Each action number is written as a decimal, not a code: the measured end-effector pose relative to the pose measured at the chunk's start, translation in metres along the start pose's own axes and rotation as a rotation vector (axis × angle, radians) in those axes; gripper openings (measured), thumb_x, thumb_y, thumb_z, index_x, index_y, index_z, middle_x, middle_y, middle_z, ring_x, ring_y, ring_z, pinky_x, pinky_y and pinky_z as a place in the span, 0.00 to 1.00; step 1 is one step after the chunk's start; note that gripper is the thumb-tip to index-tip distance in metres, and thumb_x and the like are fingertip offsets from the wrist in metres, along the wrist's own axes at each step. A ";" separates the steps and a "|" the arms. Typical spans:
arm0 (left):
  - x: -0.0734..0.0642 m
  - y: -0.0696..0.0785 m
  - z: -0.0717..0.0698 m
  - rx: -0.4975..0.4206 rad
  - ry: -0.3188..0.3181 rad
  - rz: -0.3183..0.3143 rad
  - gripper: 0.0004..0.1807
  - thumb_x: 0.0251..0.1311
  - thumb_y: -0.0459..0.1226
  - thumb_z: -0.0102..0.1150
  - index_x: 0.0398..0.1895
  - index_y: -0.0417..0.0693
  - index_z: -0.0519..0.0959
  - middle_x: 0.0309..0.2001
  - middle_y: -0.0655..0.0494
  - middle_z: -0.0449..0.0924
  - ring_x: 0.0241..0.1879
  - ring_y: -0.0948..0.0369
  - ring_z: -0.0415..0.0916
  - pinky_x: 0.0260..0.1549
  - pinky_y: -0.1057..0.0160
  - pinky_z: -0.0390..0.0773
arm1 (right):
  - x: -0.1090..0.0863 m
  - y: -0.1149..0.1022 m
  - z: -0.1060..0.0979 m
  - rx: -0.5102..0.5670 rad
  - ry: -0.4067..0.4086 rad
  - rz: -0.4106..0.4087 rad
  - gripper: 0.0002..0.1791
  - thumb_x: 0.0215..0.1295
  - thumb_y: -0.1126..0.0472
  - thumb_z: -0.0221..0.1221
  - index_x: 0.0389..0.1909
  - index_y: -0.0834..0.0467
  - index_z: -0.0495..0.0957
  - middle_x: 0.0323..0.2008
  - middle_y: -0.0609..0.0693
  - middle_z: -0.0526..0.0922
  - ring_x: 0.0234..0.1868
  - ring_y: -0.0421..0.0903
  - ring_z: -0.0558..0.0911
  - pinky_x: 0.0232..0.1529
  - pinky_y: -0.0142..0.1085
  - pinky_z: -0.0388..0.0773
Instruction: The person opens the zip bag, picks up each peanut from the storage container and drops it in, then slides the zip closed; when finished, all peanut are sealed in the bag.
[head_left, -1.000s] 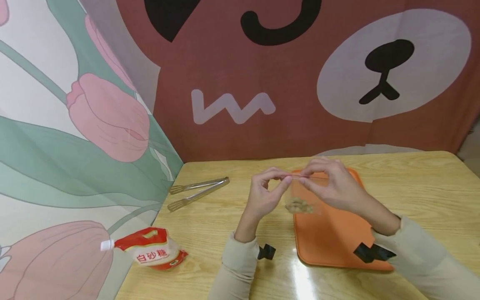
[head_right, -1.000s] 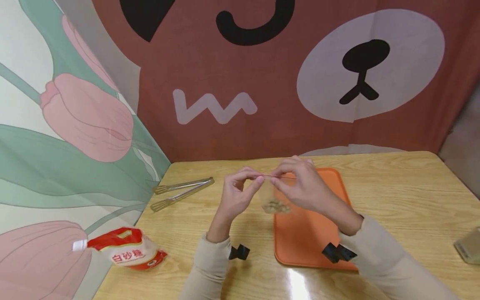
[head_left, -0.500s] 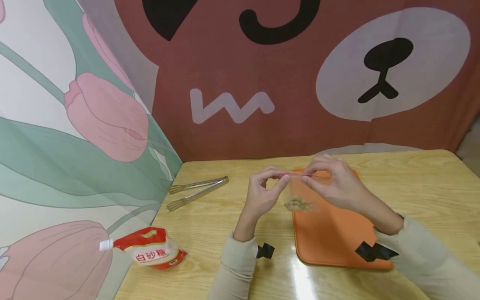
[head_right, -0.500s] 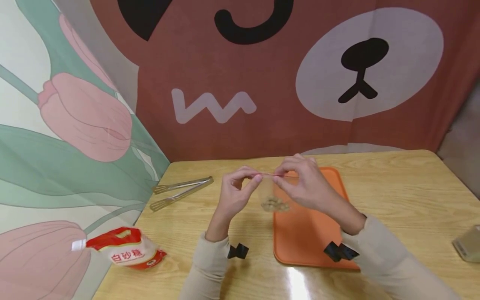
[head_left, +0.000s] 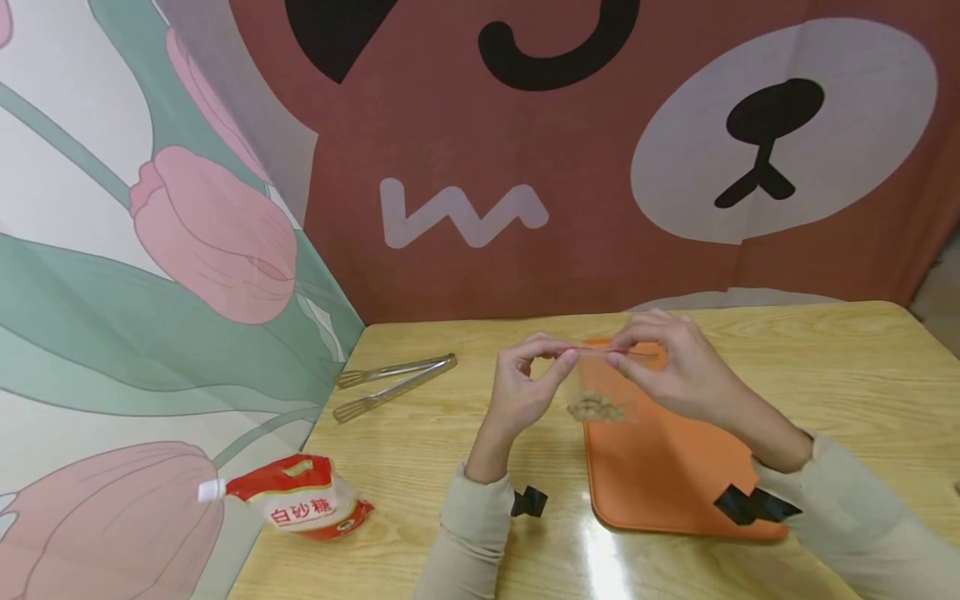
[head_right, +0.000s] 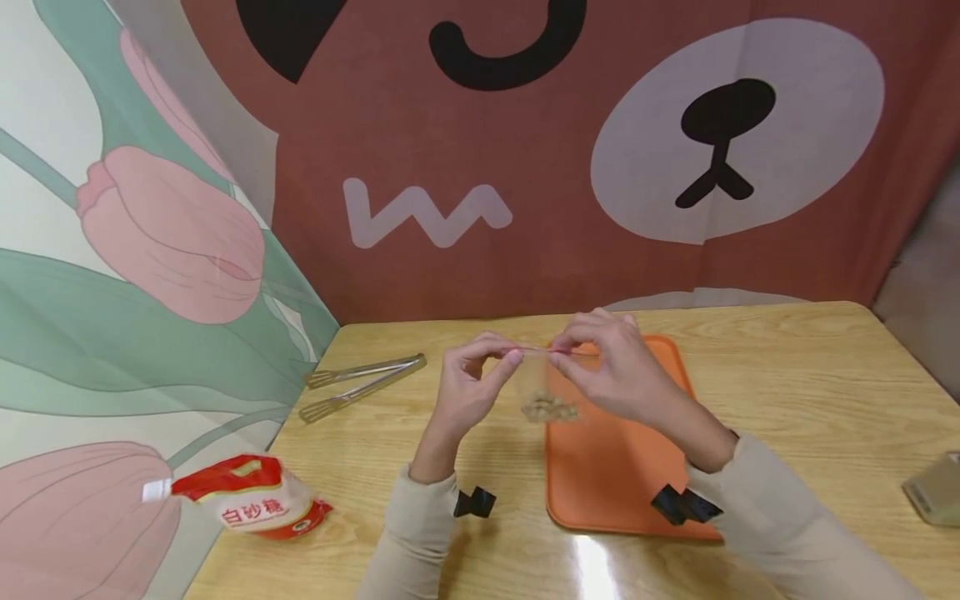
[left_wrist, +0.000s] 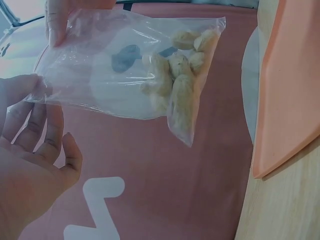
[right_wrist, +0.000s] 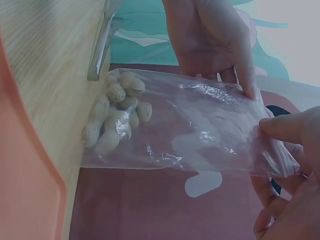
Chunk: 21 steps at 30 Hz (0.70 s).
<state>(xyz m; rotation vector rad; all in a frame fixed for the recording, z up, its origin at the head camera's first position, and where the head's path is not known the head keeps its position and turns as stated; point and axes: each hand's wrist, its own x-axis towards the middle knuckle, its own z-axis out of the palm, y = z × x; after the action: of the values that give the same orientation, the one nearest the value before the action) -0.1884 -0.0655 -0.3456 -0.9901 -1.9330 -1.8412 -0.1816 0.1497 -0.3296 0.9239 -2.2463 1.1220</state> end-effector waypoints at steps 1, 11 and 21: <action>0.000 -0.004 0.000 0.000 0.000 0.001 0.04 0.59 0.17 0.57 0.34 0.23 0.82 0.32 0.33 0.80 0.37 0.61 0.76 0.43 0.64 0.74 | 0.000 0.000 0.000 -0.001 0.001 -0.001 0.10 0.56 0.72 0.69 0.29 0.52 0.85 0.29 0.36 0.83 0.39 0.40 0.76 0.40 0.44 0.71; -0.002 -0.030 -0.004 -0.006 0.015 0.021 0.05 0.61 0.21 0.60 0.36 0.29 0.85 0.33 0.39 0.82 0.38 0.58 0.77 0.44 0.62 0.75 | -0.002 0.000 -0.003 0.001 0.008 0.020 0.09 0.56 0.72 0.70 0.30 0.54 0.86 0.30 0.37 0.83 0.37 0.39 0.76 0.40 0.37 0.72; -0.003 -0.029 -0.005 -0.008 0.024 0.045 0.05 0.63 0.27 0.62 0.35 0.30 0.84 0.33 0.39 0.82 0.38 0.57 0.78 0.44 0.60 0.75 | -0.004 0.002 -0.007 -0.016 0.021 0.008 0.11 0.55 0.71 0.71 0.31 0.50 0.86 0.31 0.37 0.83 0.38 0.39 0.77 0.39 0.32 0.71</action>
<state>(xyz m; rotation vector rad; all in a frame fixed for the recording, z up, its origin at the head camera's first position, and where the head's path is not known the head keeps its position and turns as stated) -0.2068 -0.0694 -0.3688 -1.0017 -1.8756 -1.8294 -0.1797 0.1581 -0.3298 0.8931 -2.2415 1.1102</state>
